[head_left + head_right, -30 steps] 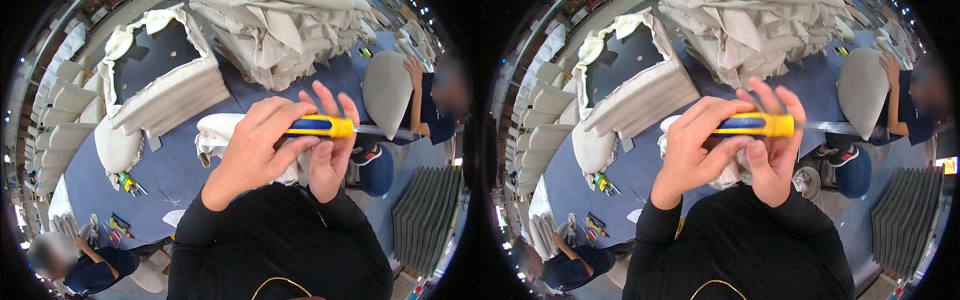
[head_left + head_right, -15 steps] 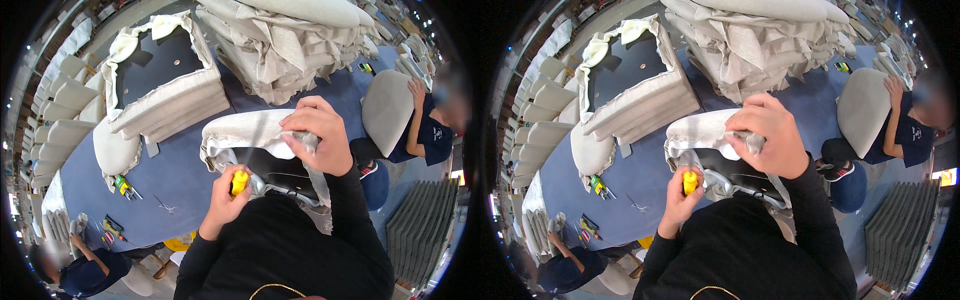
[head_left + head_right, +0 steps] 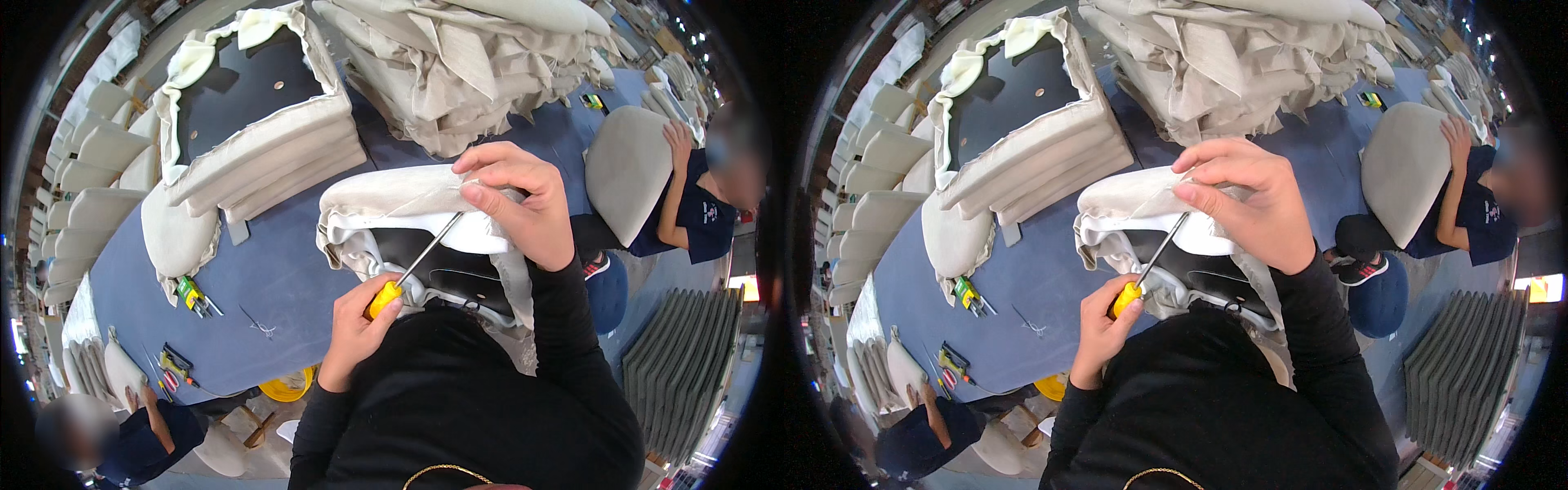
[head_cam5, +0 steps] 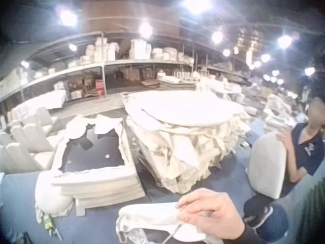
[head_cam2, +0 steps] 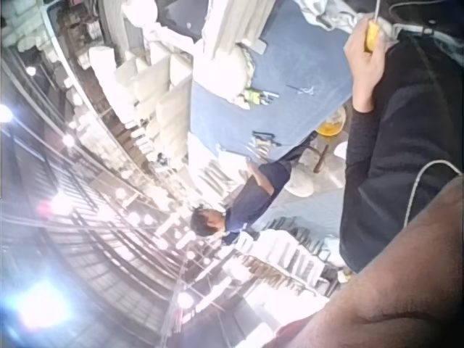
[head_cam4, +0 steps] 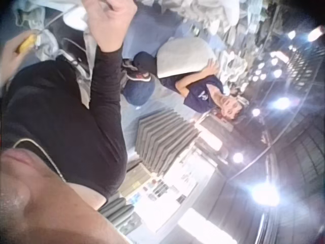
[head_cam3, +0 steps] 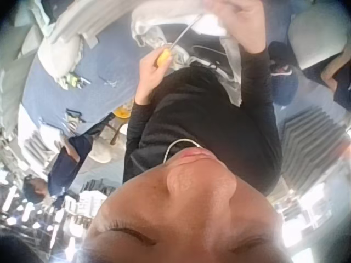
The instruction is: The person uses a yellow-handled screwdriver to tuck and secure fabric into the seams of a white upholstered chair component. They repeatedly probe the edges, pull the fabric taut, and adjust the covering while holding the piece in both hands. The work continues on the same item throughout the clip.
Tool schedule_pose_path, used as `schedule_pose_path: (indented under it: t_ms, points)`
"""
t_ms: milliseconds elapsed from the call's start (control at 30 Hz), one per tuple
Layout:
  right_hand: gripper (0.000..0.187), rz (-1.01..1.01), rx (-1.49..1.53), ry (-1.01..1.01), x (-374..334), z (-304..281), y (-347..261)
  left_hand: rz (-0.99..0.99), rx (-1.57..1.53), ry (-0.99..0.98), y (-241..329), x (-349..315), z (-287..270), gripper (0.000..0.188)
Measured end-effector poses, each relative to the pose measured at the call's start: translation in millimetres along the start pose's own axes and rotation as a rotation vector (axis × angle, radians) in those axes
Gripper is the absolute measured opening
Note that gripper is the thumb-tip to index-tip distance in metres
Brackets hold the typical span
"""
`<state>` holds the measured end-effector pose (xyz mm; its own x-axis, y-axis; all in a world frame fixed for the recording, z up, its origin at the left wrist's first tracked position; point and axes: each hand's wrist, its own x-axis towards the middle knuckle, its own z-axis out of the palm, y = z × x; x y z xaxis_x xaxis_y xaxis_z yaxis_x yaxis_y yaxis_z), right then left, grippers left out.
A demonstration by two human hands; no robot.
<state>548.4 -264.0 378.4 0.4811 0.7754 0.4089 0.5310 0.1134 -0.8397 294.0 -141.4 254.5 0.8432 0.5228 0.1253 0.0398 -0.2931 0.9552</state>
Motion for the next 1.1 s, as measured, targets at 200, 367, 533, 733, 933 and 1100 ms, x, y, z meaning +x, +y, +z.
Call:
schedule_pose_path:
  t_ms: [200, 367, 533, 733, 933, 1100]
  points:
    - [0.057, -0.029, 0.454, -0.156, -11, -23, 31, -0.017, 0.005, 0.006, -6, 1, -8, 0.030]
    - [0.094, 0.057, 0.672, -0.128, -40, -17, 71, -0.029, -0.003, -0.044, 0, 4, -15, 0.030]
    - [0.084, -0.113, 0.768, -0.161, -52, -14, 78, -0.005, 0.070, -0.084, 26, 20, -23, 0.032]
    - [0.086, -0.265, 0.838, -0.219, -55, -18, 85, 0.030, 0.194, -0.136, 47, 27, -40, 0.035]
    - [0.086, -0.325, 0.793, -0.180, -57, -16, 84, 0.022, 0.263, -0.202, 73, 37, -50, 0.038]
    - [0.081, -0.309, 0.707, -0.205, -57, -19, 78, 0.007, 0.329, -0.272, 90, 44, -59, 0.039]
